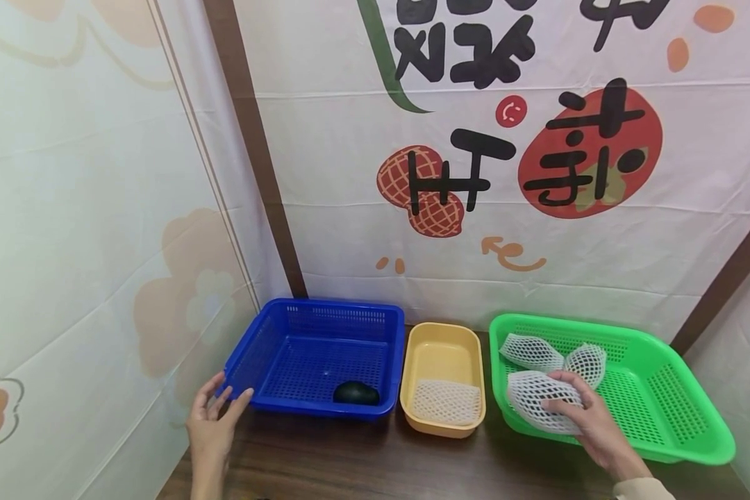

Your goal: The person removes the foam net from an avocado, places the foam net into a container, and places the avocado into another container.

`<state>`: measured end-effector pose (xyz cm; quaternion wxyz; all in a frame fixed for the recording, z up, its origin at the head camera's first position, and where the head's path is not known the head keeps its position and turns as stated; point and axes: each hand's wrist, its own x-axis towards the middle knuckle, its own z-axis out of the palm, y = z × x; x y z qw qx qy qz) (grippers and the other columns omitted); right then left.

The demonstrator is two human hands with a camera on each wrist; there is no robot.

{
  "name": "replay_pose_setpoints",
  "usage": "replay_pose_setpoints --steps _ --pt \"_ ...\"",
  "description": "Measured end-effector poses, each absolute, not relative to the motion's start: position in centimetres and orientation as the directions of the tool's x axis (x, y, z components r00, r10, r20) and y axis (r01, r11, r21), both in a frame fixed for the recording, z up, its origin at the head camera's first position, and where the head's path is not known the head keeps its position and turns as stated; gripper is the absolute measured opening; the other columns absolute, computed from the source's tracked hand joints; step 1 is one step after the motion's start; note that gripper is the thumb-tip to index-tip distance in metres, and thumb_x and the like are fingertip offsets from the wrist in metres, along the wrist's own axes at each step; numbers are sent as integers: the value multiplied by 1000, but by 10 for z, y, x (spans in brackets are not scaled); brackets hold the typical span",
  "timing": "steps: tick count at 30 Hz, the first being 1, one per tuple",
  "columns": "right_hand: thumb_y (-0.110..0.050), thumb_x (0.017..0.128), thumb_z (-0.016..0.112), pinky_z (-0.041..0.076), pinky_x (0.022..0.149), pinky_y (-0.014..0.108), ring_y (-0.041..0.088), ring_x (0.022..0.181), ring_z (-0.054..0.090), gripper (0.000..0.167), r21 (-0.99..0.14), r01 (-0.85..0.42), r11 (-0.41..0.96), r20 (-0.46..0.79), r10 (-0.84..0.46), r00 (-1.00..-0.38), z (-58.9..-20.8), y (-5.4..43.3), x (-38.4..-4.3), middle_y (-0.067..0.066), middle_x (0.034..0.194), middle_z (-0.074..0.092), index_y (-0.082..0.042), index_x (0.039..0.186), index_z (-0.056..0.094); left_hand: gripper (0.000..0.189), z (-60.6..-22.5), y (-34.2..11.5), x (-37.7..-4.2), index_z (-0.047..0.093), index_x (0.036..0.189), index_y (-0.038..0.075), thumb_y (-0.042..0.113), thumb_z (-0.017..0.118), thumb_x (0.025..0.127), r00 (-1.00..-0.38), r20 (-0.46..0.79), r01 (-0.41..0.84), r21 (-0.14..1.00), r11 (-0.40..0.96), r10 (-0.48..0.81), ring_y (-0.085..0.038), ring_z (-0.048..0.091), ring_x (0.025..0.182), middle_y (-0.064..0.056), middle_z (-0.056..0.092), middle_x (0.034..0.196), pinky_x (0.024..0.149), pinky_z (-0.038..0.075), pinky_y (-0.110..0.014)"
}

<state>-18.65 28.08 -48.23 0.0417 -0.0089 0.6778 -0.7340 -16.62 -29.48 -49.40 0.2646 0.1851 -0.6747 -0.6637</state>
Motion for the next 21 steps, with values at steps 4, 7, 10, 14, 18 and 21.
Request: replay_pose_setpoints --steps 4,7,10,14,18,21 --pt "2 90 61 56 79 41 23 96 62 38 -996 38 -85 -32 -79 -996 -481 278 -184 10 115 53 -18 122 54 65 -492 -290 -164 48 138 10 13 80 82 -822 102 86 995 55 -561 -19 46 122 -7 42 140 80 46 -7" --pt "1 91 61 56 79 40 23 97 61 39 -995 45 -88 -39 -72 -997 -479 275 -182 10 116 52 -17 124 53 64 -489 -285 -164 48 138 9 11 79 82 -844 117 103 993 56 -524 -17 46 121 -4 43 139 82 47 -9" --pt "1 91 62 56 79 40 23 98 61 40 -994 57 -89 -51 -66 -996 -479 274 -182 10 117 51 -18 124 53 62 -485 -281 -164 48 137 6 7 78 83 -852 145 136 989 54 -504 -16 46 120 -4 43 137 85 47 -11" --pt "2 90 61 56 79 40 23 97 61 40 -994 58 -92 -51 -71 -996 -480 272 -180 9 115 53 -18 123 52 60 -482 -275 -165 50 135 4 1 77 82 -853 180 180 983 47 -490 -14 49 116 -6 44 135 87 47 -13" --pt "4 90 61 57 78 41 24 95 62 39 -994 40 -99 -34 -66 -997 -480 270 -178 10 114 54 -17 121 54 58 -480 -269 -167 50 133 3 -1 77 82 -854 207 212 976 45 -476 -14 51 115 -7 45 134 87 49 -16" --pt "5 89 61 57 77 41 24 95 62 38 -994 31 -105 -24 -68 -997 -479 268 -175 10 114 53 -18 120 55 58 -480 -264 -168 50 133 2 -2 76 82 -860 220 221 974 53 -461 -14 51 115 -5 46 133 87 50 -18"
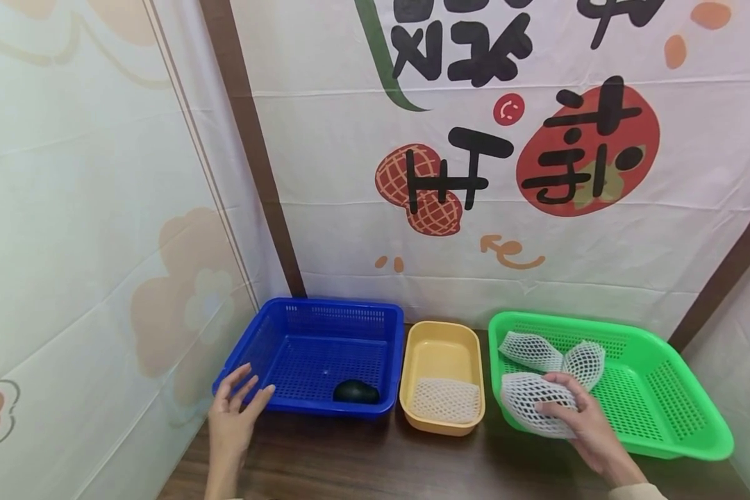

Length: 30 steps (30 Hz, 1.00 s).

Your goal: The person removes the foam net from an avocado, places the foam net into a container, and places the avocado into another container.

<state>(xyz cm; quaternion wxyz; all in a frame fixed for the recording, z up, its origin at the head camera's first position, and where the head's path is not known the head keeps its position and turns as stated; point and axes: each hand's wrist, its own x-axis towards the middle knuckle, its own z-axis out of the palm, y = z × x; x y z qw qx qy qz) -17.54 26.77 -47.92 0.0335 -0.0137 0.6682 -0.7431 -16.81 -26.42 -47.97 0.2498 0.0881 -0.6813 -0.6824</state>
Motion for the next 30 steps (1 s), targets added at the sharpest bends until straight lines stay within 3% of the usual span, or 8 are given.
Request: replay_pose_setpoints --steps 12,23,30 --pt "5 88 61 57 78 42 25 95 62 39 -994 23 -105 -15 -76 -997 -479 259 -171 13 113 54 -18 118 56 59 -477 -250 -170 51 134 4 -4 76 81 -884 260 256 965 62 -388 -14 56 113 -5 50 130 86 52 -23" --pt "6 87 61 56 80 45 28 96 62 39 -994 21 -111 -11 -90 -996 -479 251 -170 14 115 53 -16 119 54 58 -476 -248 -167 52 133 4 -4 77 80 -874 284 273 958 86 -395 -21 58 113 -8 52 127 87 52 -22" --pt "5 86 62 55 80 48 32 98 60 40 -995 10 -100 -1 -93 -996 -478 244 -170 18 117 49 -10 120 50 59 -479 -246 -164 52 133 2 -8 76 80 -878 290 287 956 68 -380 -14 60 108 -9 53 125 84 53 -22"
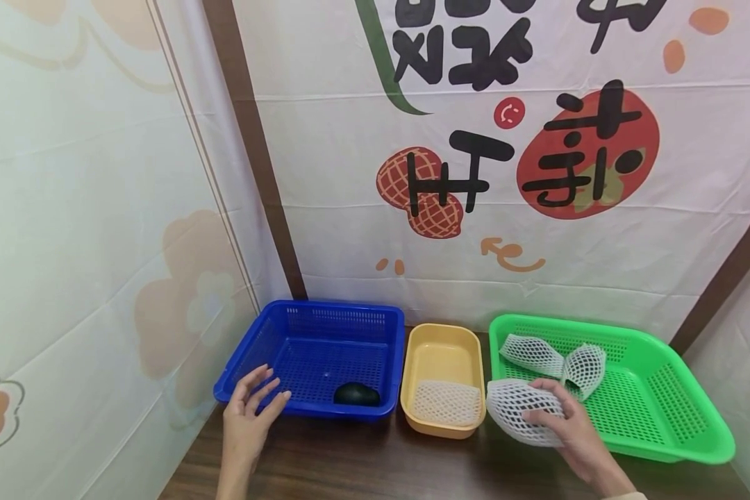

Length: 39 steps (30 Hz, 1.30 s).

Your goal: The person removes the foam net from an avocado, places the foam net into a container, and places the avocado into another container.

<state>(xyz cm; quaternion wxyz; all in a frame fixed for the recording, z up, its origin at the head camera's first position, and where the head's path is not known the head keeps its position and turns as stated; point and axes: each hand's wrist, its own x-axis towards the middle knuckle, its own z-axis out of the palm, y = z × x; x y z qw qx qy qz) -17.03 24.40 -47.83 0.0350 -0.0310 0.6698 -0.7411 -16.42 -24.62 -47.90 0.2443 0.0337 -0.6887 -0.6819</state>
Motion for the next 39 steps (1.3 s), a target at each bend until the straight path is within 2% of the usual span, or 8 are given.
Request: replay_pose_setpoints --steps 8,13,20,27,39 --pt "4 85 63 56 79 46 30 97 60 40 -995 17 -94 -9 -86 -996 -476 238 -169 17 117 51 -11 120 51 59 -482 -238 -162 51 133 2 -7 76 80 -898 298 294 954 63 -323 -22 59 111 -11 53 126 84 54 -26" --pt "4 85 64 56 78 47 31 99 60 40 -995 19 -100 -10 -92 -996 -476 234 -169 17 117 51 -11 120 51 59 -486 -232 -163 51 133 2 -9 75 80 -907 300 300 953 49 -296 -17 60 109 -11 53 125 84 55 -28" --pt "6 84 63 56 78 48 33 99 58 41 -994 28 -108 -19 -81 -997 -477 230 -170 19 119 47 -12 119 51 59 -486 -216 -164 52 132 1 -10 75 79 -914 322 329 944 11 -246 -20 60 109 -14 53 125 82 56 -33" --pt "7 84 63 56 78 47 32 99 59 42 -990 11 -139 4 -108 -994 -476 224 -168 18 117 49 -12 120 53 60 -488 -206 -164 51 134 4 -7 75 80 -931 299 308 951 -9 -207 -22 60 110 -13 52 125 81 57 -32" --pt "9 84 61 56 79 48 32 100 59 42 -985 6 -172 19 -140 -990 -481 219 -166 18 118 48 -12 120 53 58 -492 -191 -163 51 131 -3 -11 74 79 -924 354 364 930 -45 -147 -24 61 108 -17 54 123 81 57 -34"
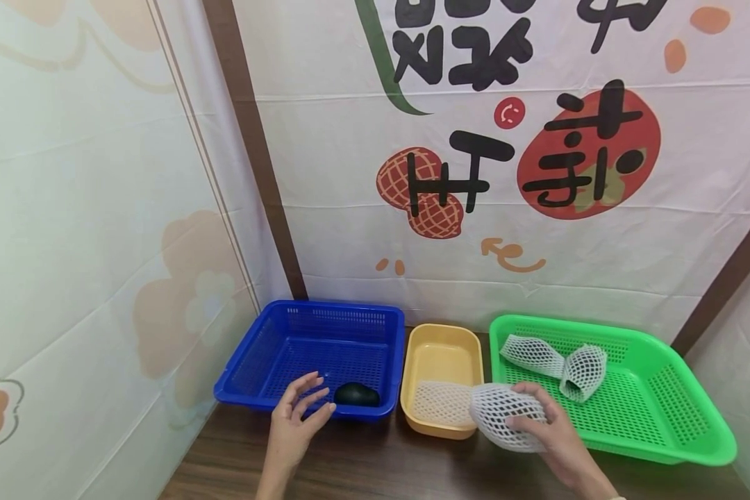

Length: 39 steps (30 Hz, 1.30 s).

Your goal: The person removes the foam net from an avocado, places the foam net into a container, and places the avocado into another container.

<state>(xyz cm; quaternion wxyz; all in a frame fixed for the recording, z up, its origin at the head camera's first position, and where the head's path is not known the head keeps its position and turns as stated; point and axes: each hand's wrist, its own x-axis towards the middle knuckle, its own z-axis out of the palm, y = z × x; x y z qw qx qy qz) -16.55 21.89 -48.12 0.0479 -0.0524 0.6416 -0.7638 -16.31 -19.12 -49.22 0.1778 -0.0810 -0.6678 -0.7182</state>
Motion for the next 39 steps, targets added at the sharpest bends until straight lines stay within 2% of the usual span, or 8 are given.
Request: replay_pose_setpoints --steps 26,33,39 --pt "8 84 61 56 80 47 33 100 58 41 -982 24 -189 8 -171 -985 -479 211 -161 21 120 45 -12 119 52 52 -497 -163 -161 54 124 -6 -13 74 77 -912 408 409 910 -60 -32 -27 62 104 -21 55 121 83 56 -39" --pt "6 86 61 55 81 47 33 101 56 42 -981 45 -189 -4 -214 -977 -478 207 -162 20 120 43 -21 116 55 54 -497 -157 -161 52 127 -7 -11 74 78 -927 375 374 922 -101 -7 -31 61 107 -22 53 123 81 57 -39" --pt "7 86 60 55 81 47 32 101 57 42 -979 55 -196 -9 -226 -974 -478 204 -161 19 119 44 -21 116 55 52 -496 -153 -160 54 125 -6 -12 74 77 -931 364 361 924 -126 3 -31 61 106 -25 52 122 81 57 -40"
